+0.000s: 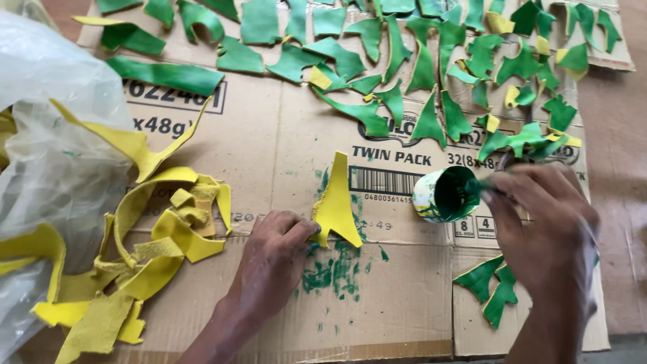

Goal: The person paints yellow foam pieces green using a small sponge and a paint can. They repeatedly pick up a piece, apply green paint to its surface, and place it on a cardboard surface to dry.

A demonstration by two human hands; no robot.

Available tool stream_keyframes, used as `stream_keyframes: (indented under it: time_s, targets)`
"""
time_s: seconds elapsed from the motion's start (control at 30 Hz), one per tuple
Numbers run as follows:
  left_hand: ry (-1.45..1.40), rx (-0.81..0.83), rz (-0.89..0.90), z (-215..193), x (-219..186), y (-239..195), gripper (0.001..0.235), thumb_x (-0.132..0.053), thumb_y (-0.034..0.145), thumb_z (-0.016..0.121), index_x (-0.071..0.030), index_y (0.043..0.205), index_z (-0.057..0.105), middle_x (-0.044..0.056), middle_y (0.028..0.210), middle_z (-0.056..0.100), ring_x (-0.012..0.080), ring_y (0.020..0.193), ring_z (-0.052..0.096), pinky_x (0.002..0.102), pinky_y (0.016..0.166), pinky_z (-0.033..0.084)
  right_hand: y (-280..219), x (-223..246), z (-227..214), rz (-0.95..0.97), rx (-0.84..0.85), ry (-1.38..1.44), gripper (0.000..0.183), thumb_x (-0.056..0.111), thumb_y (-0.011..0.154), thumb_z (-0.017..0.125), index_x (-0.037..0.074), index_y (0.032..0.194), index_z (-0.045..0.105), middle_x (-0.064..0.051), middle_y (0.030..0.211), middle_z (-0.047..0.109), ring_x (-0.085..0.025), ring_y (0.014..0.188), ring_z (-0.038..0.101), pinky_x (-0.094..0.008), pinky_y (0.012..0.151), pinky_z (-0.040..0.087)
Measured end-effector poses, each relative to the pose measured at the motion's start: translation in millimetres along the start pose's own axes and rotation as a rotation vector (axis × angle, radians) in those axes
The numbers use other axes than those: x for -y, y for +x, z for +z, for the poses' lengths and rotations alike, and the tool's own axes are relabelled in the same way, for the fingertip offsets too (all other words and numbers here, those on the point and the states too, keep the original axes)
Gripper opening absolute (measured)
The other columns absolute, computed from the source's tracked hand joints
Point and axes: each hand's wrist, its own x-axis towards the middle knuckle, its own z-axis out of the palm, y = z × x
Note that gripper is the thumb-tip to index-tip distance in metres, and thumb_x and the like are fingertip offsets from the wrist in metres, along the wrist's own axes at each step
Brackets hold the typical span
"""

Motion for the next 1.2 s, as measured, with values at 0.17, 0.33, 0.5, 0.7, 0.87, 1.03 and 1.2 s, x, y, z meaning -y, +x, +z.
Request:
stream_keyframes:
  time_s: [0.17,0.33,0.5,0.7,0.87,1.03,1.2]
  targets:
    - [-0.045,0.012,-0.008,-4.0,0.4,-6.3,0.032,0.003,0.076,0.074,-0.004,0.107,0.073,0.011,0.102,0.069,0.0303,0.101,0.063,0.042,0.088,0.050,-26.9,52.2,38.2,-0.013,0.083,0.391,0.019,0.003,0.080,0.081,0.009,0.097,0.073,-0.004,0.096,0.072,-0.017,0.089,0.067,-0.032,0.074,0.056]
    - [-0.032,0.015,-0.004,-4.4,2.2,-8.4,0.028,-0.007,0.078,0.079,-0.007,0.106,0.074,0.011,0.100,0.066,0.0296,0.101,0.061,0.043,0.090,0.049,-29.2,91.4,87.1,-0.016,0.123,0.485,0.019,0.000,0.078,0.079,0.005,0.096,0.074,-0.007,0.094,0.071,-0.022,0.089,0.066,-0.035,0.074,0.053]
    - [0.004,-0.016,0.131,-2.4,11.0,-8.8,0.034,-0.003,0.075,0.073,-0.002,0.109,0.070,0.015,0.123,0.064,0.0339,0.114,0.057,0.046,0.095,0.047,-15.4,92.8,115.8,-0.029,0.143,0.411,0.018,-0.002,0.082,0.075,0.004,0.099,0.074,-0.007,0.094,0.071,-0.024,0.090,0.066,-0.036,0.078,0.055]
    - [-0.005,0.015,0.151,1.6,19.8,-9.5,0.031,-0.002,0.079,0.069,-0.002,0.110,0.068,0.013,0.130,0.064,0.0339,0.122,0.054,0.048,0.102,0.043,26.8,85.3,142.8,-0.012,0.084,0.397,0.015,0.001,0.087,0.077,0.004,0.101,0.073,-0.010,0.096,0.071,-0.026,0.090,0.068,-0.037,0.078,0.055]
    - [-0.002,0.005,0.172,2.5,24.7,-9.6,0.032,-0.001,0.080,0.065,-0.002,0.112,0.068,0.015,0.130,0.064,0.0342,0.123,0.054,0.048,0.101,0.044,48.6,84.6,151.5,-0.037,0.065,0.396,0.015,0.002,0.087,0.078,0.002,0.102,0.073,-0.012,0.098,0.071,-0.028,0.091,0.069,-0.039,0.080,0.054]
    - [-0.014,-0.010,0.181,1.5,25.1,-10.6,0.031,-0.002,0.080,0.065,-0.001,0.110,0.069,0.015,0.128,0.065,0.0351,0.120,0.055,0.048,0.099,0.044,42.4,82.3,149.5,-0.050,0.100,0.386,0.016,0.000,0.087,0.077,0.003,0.103,0.071,-0.012,0.099,0.070,-0.027,0.089,0.069,-0.038,0.078,0.055]
    - [-0.015,-0.033,0.201,1.2,25.7,-12.0,0.033,-0.002,0.080,0.063,0.000,0.112,0.069,0.014,0.128,0.066,0.0333,0.119,0.056,0.046,0.097,0.045,-12.6,85.7,119.7,-0.098,0.209,0.390,0.018,-0.004,0.085,0.073,0.005,0.100,0.070,-0.010,0.093,0.068,-0.027,0.084,0.067,-0.037,0.073,0.055]
